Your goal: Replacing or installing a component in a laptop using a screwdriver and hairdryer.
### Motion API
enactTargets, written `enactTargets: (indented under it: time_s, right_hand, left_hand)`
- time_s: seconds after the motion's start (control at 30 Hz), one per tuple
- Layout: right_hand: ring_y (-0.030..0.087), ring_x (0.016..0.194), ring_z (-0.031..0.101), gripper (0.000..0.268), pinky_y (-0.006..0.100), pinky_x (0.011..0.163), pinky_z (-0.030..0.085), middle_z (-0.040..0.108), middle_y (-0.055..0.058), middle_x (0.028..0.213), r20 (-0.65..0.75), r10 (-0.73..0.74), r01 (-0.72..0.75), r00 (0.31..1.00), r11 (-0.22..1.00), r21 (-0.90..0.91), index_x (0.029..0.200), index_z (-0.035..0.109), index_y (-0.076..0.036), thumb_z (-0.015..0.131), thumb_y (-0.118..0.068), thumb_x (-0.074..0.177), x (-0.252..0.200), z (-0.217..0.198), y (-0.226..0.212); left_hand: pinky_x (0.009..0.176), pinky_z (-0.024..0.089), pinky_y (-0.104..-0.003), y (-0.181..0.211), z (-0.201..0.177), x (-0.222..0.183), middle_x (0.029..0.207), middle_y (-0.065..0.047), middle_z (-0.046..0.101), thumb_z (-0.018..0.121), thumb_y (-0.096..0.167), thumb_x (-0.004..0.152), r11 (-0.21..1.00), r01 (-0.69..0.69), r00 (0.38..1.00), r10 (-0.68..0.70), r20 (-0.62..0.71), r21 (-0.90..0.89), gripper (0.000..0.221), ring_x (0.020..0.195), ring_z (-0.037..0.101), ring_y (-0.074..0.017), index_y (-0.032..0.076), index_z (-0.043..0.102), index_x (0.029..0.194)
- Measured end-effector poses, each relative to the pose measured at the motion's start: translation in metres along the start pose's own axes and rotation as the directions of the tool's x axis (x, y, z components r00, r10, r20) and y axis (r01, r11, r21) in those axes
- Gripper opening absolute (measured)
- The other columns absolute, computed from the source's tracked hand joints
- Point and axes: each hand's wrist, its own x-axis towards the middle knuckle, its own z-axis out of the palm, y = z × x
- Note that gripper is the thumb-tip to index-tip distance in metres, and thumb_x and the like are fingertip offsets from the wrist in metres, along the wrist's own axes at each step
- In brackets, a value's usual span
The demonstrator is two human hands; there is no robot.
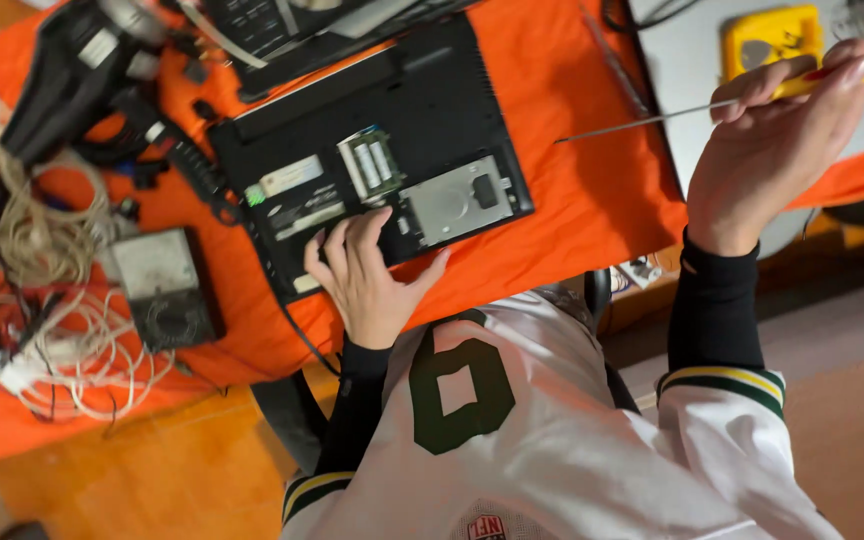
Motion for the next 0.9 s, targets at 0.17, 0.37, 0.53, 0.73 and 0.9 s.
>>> enactTargets:
  time_s: [0.17, 0.37, 0.53, 0.73, 0.9]
  right_hand:
    - [0.017, 0.066, 0.043, 0.029, 0.029, 0.058, 0.035, 0.047, 0.010, 0.083, 0.113, 0.074, -0.079, 0.991, 0.996, 0.035, 0.128, 0.048, -0.006, 0.047, -0.035, 0.126, -0.009, 0.051, 0.015]
    - [0.018, 0.068, 0.050, 0.027, 0.031, 0.064, 0.043, 0.054, 0.010, 0.084, 0.390, 0.080, -0.088, 0.917, 0.996, 0.004, 0.130, 0.050, -0.009, 0.048, -0.035, 0.126, 0.014, 0.117, 0.045]
    - [0.016, 0.074, 0.054, 0.023, 0.029, 0.071, 0.047, 0.057, 0.010, 0.087, 0.529, 0.132, -0.181, 0.838, 0.983, 0.043, 0.125, 0.049, -0.008, 0.046, -0.031, 0.123, 0.027, 0.166, 0.064]
    - [0.016, 0.076, 0.053, 0.023, 0.030, 0.075, 0.047, 0.055, 0.008, 0.086, 0.591, 0.176, -0.251, 0.787, 0.967, 0.046, 0.117, 0.048, -0.008, 0.045, -0.030, 0.122, 0.022, 0.178, 0.079]
    - [0.016, 0.075, 0.051, 0.021, 0.030, 0.073, 0.045, 0.053, 0.008, 0.086, 0.563, 0.177, -0.252, 0.807, 0.966, 0.058, 0.123, 0.048, -0.009, 0.046, -0.029, 0.122, 0.015, 0.176, 0.078]
  left_hand:
    - [0.110, 0.030, -0.051, -0.004, -0.005, -0.014, 0.121, -0.004, 0.060, 0.087, 0.051, 0.085, 0.998, 0.056, 0.998, -0.056, -0.013, 0.003, 0.061, 0.118, 0.052, -0.0257, 0.014, 0.064, 0.127]
    - [0.102, 0.034, -0.046, -0.008, 0.003, -0.019, 0.110, -0.001, 0.056, 0.082, 0.047, 0.093, 0.998, -0.058, 0.998, 0.059, -0.020, 0.005, 0.041, 0.105, 0.051, -0.0225, 0.021, 0.073, 0.124]
    - [0.101, 0.035, -0.047, -0.008, 0.004, -0.016, 0.107, -0.002, 0.057, 0.080, 0.044, 0.093, 0.995, -0.093, 0.995, 0.091, -0.049, -0.036, 0.037, 0.103, 0.051, -0.0220, 0.020, 0.075, 0.121]
    - [0.096, 0.038, -0.043, -0.010, 0.006, -0.017, 0.097, 0.001, 0.057, 0.080, 0.039, 0.092, 0.984, -0.100, 0.995, 0.095, -0.040, -0.144, 0.029, 0.096, 0.051, -0.0215, 0.021, 0.079, 0.115]
    - [0.091, 0.038, -0.042, -0.008, 0.008, -0.017, 0.091, 0.001, 0.055, 0.080, 0.039, 0.093, 0.985, -0.122, 0.992, 0.119, -0.032, -0.122, 0.028, 0.091, 0.051, -0.0201, 0.021, 0.080, 0.115]
